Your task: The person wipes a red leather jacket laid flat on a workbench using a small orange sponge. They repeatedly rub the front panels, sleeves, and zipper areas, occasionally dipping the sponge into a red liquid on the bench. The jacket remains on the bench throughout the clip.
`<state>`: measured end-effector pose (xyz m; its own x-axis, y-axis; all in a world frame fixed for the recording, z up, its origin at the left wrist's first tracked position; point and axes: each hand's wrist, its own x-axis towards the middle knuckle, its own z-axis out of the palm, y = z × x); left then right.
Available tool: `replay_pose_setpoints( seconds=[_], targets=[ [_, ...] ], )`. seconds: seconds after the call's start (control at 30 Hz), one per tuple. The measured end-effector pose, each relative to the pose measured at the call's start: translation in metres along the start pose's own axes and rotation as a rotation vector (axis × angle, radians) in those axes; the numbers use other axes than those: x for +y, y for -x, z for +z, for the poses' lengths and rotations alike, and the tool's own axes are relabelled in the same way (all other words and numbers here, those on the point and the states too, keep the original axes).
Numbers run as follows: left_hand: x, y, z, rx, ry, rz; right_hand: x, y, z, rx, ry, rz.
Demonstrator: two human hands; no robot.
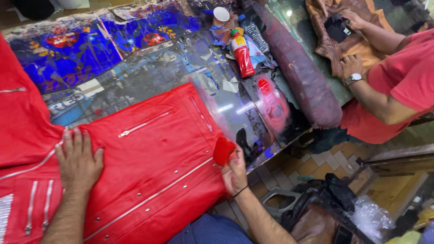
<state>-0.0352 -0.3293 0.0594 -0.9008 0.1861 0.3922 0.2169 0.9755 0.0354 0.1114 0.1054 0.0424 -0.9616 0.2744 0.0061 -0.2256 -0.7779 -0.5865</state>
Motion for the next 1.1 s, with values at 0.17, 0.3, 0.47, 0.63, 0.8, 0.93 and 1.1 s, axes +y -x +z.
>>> replay_pose_setpoints(
  seconds=[0.17, 0.3, 0.47, 0.63, 0.8, 0.93, 1.1],
  targets=[
    [-0.006, 0.003, -0.005, -0.026, -0.142, 0.028, 0.060, 0.031, 0.031, -0.034, -0.050, -0.050],
    [-0.005, -0.003, -0.029, 0.009, -0.339, 0.114, 0.083, 0.038, 0.039, -0.034, 0.094, -0.177],
    [-0.036, -0.044, -0.061, -0.163, -0.192, 0.351, 0.092, 0.040, 0.047, -0.022, 0.173, -0.253],
    [-0.089, -0.100, -0.071, -0.031, 0.076, 0.583, 0.099, 0.043, 0.054, -0.011, 0.211, -0.298],
    [-0.116, -0.133, -0.081, -0.618, 0.023, 0.440, 0.109, 0.044, 0.057, -0.037, 0.254, -0.307],
    [-0.132, -0.156, -0.080, -0.834, -0.010, 0.393, 0.113, 0.041, 0.062, -0.025, 0.251, -0.287],
    [-0.148, -0.166, -0.057, -0.895, 0.085, 0.375, 0.119, 0.038, 0.057, 0.000, 0.278, -0.265]
  ],
)
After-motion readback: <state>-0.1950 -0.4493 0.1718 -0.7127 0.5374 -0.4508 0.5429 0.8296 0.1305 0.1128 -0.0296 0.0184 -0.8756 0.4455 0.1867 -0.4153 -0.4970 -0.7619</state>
